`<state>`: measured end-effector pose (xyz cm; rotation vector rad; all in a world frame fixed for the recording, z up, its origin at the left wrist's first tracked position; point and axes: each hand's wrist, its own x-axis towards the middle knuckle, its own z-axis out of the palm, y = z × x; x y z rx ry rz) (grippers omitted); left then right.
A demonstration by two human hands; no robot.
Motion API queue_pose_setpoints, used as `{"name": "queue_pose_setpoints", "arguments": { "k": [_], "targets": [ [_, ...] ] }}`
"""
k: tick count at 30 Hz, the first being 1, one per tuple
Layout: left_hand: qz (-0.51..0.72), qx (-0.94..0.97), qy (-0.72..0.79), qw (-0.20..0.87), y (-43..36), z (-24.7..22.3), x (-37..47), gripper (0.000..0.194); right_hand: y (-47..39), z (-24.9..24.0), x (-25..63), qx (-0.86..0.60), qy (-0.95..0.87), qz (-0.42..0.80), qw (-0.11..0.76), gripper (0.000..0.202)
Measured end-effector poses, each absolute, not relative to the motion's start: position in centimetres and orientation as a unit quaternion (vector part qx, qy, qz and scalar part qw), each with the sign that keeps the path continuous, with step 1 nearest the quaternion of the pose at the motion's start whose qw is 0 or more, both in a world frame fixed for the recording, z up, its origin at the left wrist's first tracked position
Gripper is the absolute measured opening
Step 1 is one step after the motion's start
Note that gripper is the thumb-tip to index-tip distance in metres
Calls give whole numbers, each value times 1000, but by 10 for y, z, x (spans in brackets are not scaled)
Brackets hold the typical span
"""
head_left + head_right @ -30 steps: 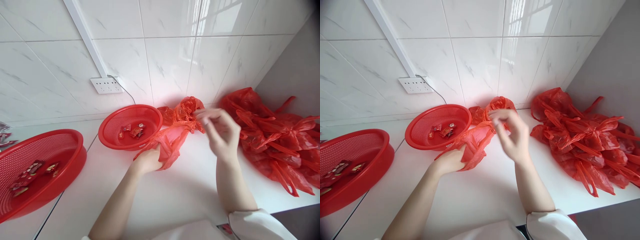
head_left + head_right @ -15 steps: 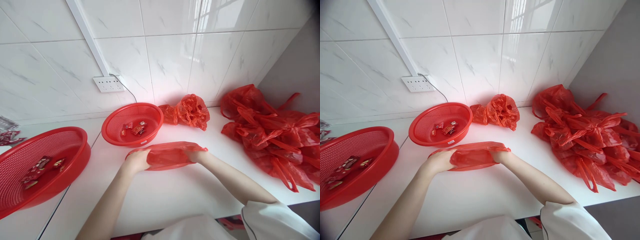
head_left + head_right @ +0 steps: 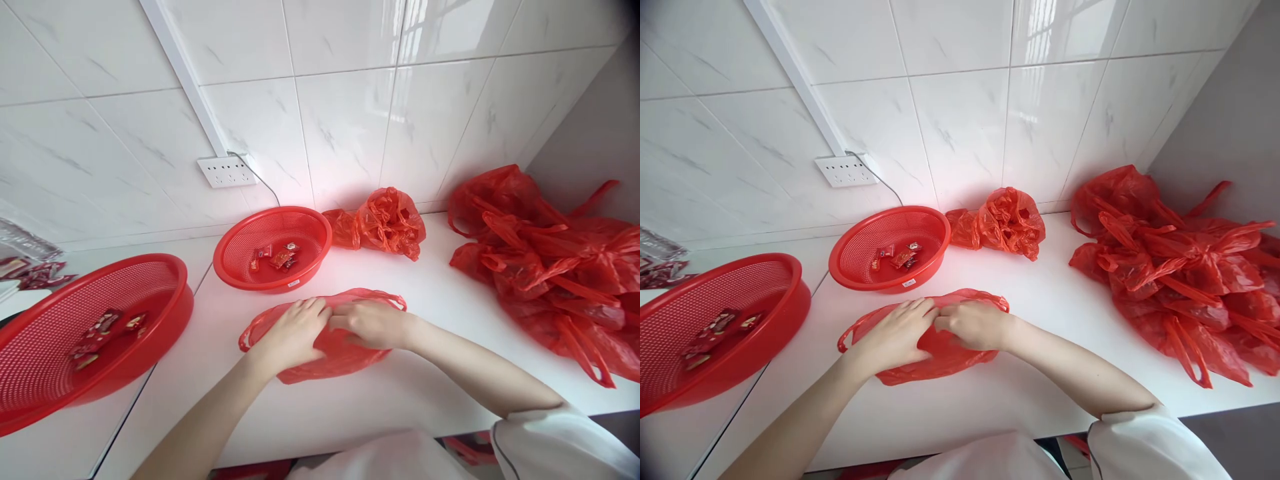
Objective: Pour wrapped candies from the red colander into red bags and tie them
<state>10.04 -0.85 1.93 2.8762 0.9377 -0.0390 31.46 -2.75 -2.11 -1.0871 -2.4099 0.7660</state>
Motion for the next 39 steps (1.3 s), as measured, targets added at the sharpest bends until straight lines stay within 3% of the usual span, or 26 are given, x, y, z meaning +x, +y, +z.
{"name": "queue_pose_setpoints", "arguments": {
  "k": [2,5,8,12,15,16,19,22,26,32,36,39],
  "targets": [
    [-5,944,319,83,0,7,92,42,-26,-19,313,-330,-903,226,158,44],
    [-21,926,360,112,12,-14,75,85,-17,-36,322,-361,-894,236,121,78],
    [-64,903,389,173,17,-30,60,102,-9,-58,337,-406,-858,296,108,86],
    [-52,903,364,224,15,-35,54,96,-9,-57,341,-416,-848,312,105,69],
    [9,905,370,210,12,-34,62,48,-13,-40,327,-419,-869,236,116,34],
    [27,904,378,196,12,-34,65,42,-14,-35,320,-406,-882,207,120,28],
    [45,910,380,158,16,-42,75,39,-10,-34,306,-333,-927,132,108,35],
    [21,920,356,161,22,-55,74,46,2,-52,310,-319,-937,121,77,64],
    [38,913,340,220,29,-65,58,21,17,-78,339,-409,-883,225,45,82],
    [171,832,386,361,36,-67,50,34,19,-80,360,-420,-860,281,74,88],
    [332,558,530,545,45,-53,53,64,10,-60,354,-403,-874,228,150,75],
    [357,356,530,682,53,-37,51,80,4,-36,346,-384,-876,179,233,57]
  ]
}}
